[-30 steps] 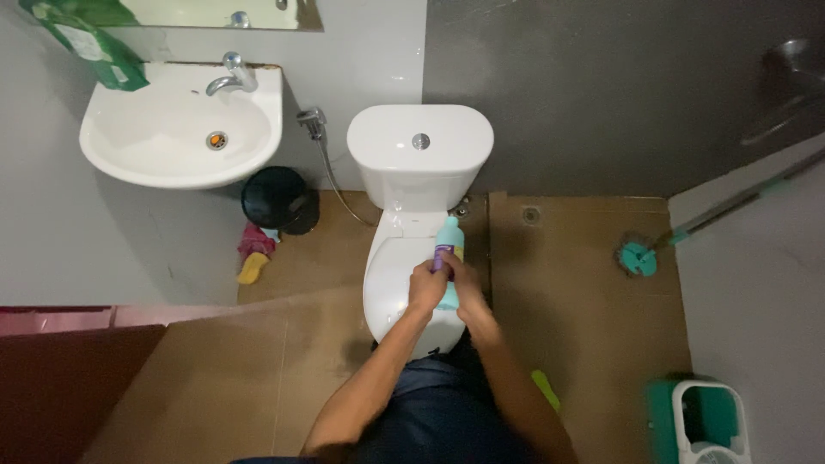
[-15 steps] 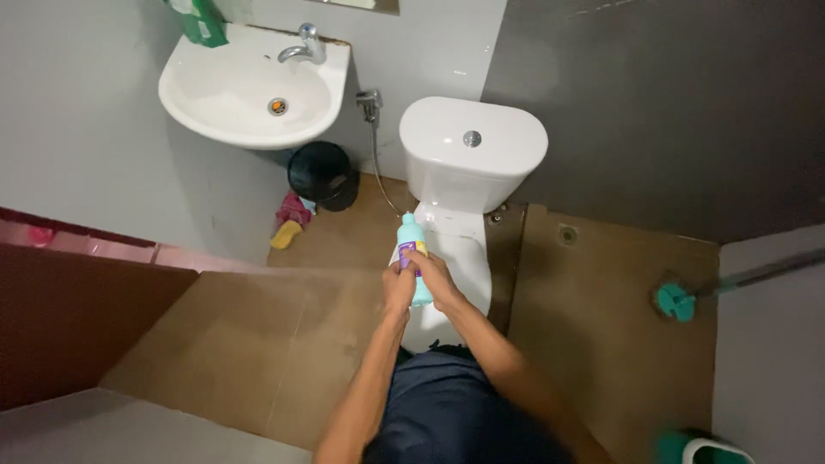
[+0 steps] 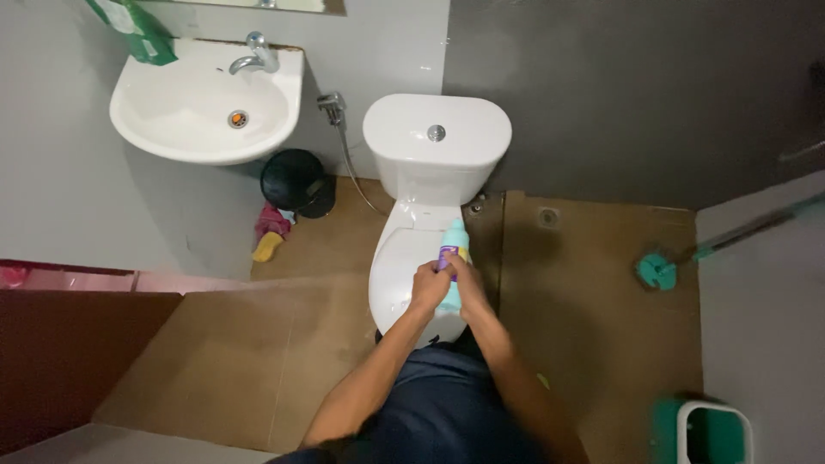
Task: Preparing to clean a toilet by handling a cleaning sponge and opening a bottle of cleaning solution.
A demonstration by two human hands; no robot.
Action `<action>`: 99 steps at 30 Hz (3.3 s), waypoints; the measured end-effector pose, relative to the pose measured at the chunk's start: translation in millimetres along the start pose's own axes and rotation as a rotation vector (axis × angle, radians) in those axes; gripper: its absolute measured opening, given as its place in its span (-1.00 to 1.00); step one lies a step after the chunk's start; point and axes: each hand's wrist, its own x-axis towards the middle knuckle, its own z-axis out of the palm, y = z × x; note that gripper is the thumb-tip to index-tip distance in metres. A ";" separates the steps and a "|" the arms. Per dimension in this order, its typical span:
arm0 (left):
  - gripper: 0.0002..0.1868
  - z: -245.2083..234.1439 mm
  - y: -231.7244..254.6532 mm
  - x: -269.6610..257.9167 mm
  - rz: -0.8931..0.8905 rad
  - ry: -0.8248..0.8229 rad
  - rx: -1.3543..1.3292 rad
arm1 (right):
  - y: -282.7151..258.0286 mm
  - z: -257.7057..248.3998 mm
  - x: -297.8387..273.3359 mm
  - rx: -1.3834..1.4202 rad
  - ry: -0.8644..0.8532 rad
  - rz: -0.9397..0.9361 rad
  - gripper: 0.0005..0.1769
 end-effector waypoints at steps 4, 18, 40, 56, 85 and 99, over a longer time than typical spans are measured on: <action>-0.56 6.9 9.8 -7.0 -0.012 -0.039 0.047 | -4.9 -8.9 -3.7 0.010 0.027 0.042 -0.47; -0.61 -52.5 -39.1 3.1 -0.060 0.205 -0.174 | -4.3 69.9 -23.0 -0.198 -0.245 0.035 -0.59; -0.61 11.5 -4.1 -16.5 0.057 -0.104 0.037 | 6.1 -17.1 -22.9 -0.012 0.127 -0.017 -0.53; -0.61 -36.6 -58.7 -8.5 0.024 0.136 -0.218 | 26.1 43.1 -20.7 -0.225 -0.161 -0.099 -0.56; -0.62 -20.6 -6.1 -11.1 0.110 0.042 -0.122 | -3.7 25.2 -11.6 -0.165 -0.063 -0.191 -0.60; -0.65 -59.7 -27.9 -8.9 0.091 0.242 -0.308 | -1.6 79.4 -15.9 -0.259 -0.259 -0.117 -0.63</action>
